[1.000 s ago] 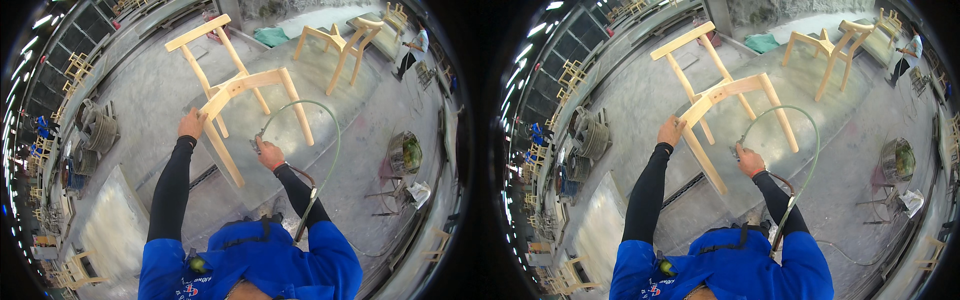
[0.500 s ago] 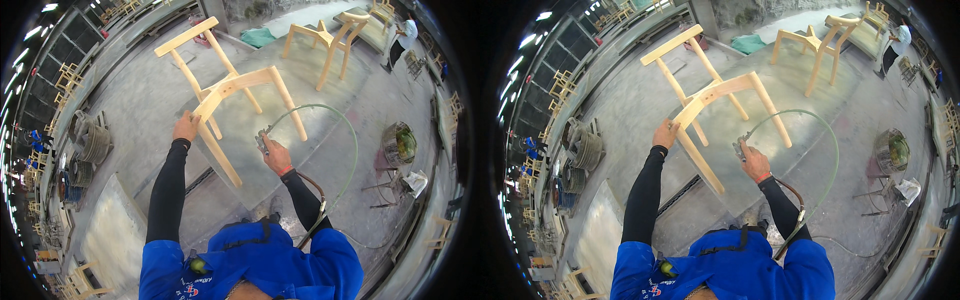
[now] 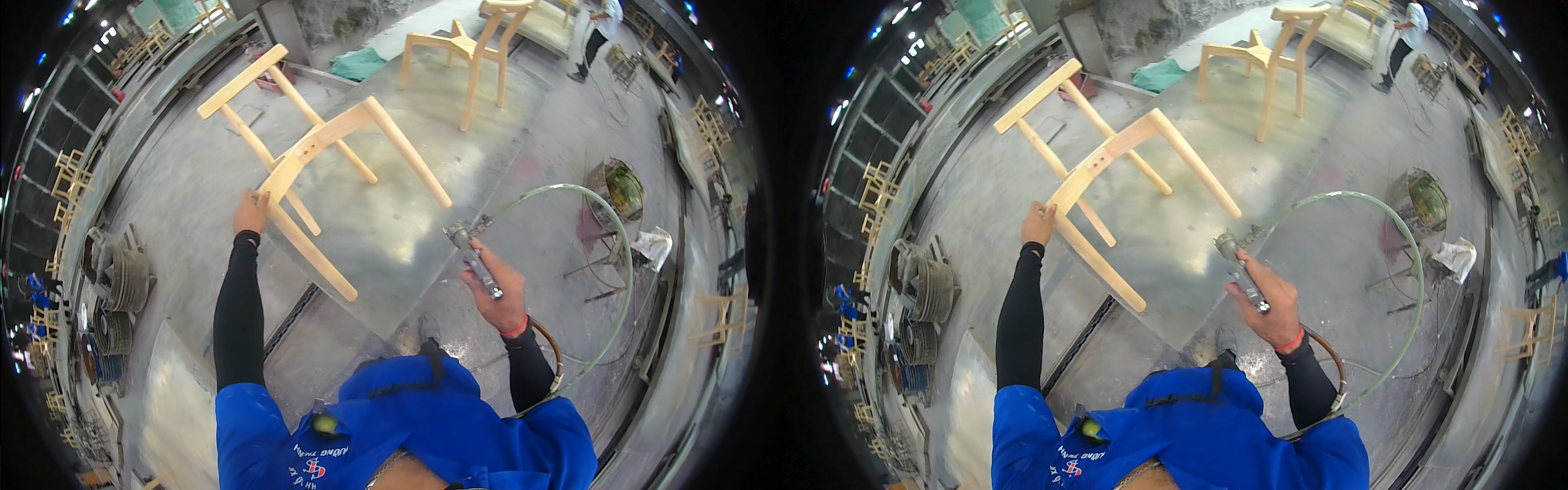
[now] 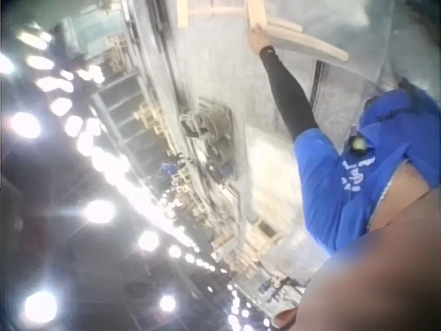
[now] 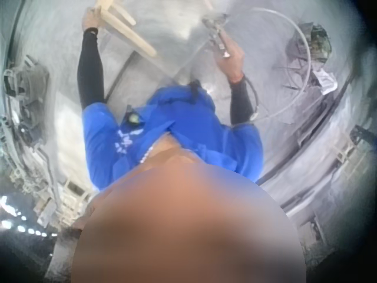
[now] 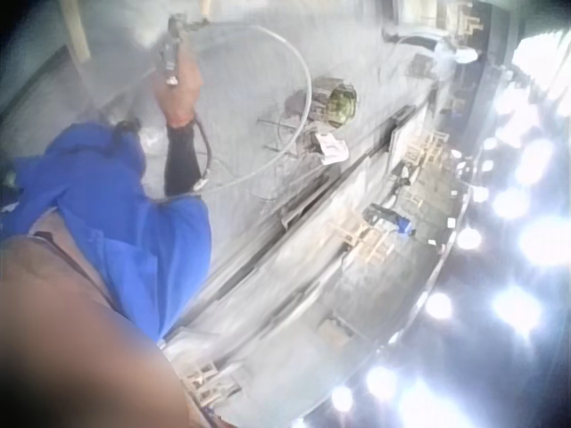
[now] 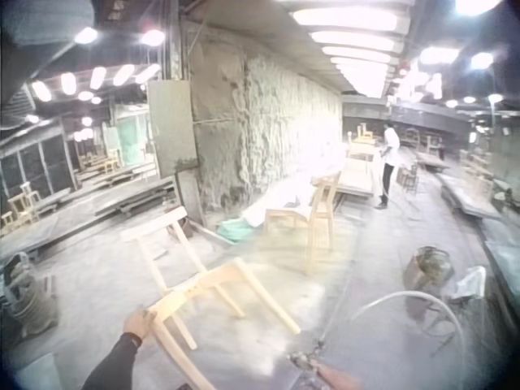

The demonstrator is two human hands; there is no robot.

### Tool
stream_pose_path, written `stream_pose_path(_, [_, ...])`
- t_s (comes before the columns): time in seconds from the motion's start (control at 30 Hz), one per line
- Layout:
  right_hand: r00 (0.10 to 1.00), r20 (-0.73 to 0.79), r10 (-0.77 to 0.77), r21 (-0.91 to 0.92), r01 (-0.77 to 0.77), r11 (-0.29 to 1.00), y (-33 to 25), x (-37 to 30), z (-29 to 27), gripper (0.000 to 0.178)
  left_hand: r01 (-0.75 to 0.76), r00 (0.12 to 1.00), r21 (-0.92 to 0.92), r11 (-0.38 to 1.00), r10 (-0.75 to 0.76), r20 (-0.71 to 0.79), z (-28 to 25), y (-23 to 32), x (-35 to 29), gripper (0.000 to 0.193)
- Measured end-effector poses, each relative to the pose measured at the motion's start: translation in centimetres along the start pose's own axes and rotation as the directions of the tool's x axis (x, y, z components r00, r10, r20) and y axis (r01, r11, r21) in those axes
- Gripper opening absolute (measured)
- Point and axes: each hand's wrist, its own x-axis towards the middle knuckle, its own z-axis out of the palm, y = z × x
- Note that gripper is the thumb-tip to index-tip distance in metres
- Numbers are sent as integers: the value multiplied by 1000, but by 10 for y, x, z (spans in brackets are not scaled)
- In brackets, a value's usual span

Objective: The person spray-coats unfinished wooden chair frames in a factory. They hold each chair with one hand and apply a mist with a spray gun in the other, rotating the chair to cover all sides before setting it down and picking up the next one.

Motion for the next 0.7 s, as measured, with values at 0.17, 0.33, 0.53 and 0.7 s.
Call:
stream_pose_path(0.17, [918, 132, 375, -62, -370, 927, 14, -60, -75, 51, 2, 999, 17, 1000, -2, -35, 5, -4, 7, 42])
stream_pose_path(0.33, [809, 119, 576, -176, -554, 814, 43, -115, -121, 48, -16, 998, -54, 998, 12, -69, 11, -7, 6, 41])
stream_pose_path(0.53, [745, 120, 656, 33, -663, 748, 48, -91, -141, 50, -38, 991, -51, 998, 31, -131, 19, -4, -10, 39])
stream_pose_path(0.7, [897, 78, 436, 255, -441, 861, 17, -24, -150, 51, -13, 995, -166, 986, -3, -96, 24, 10, -42, 39])
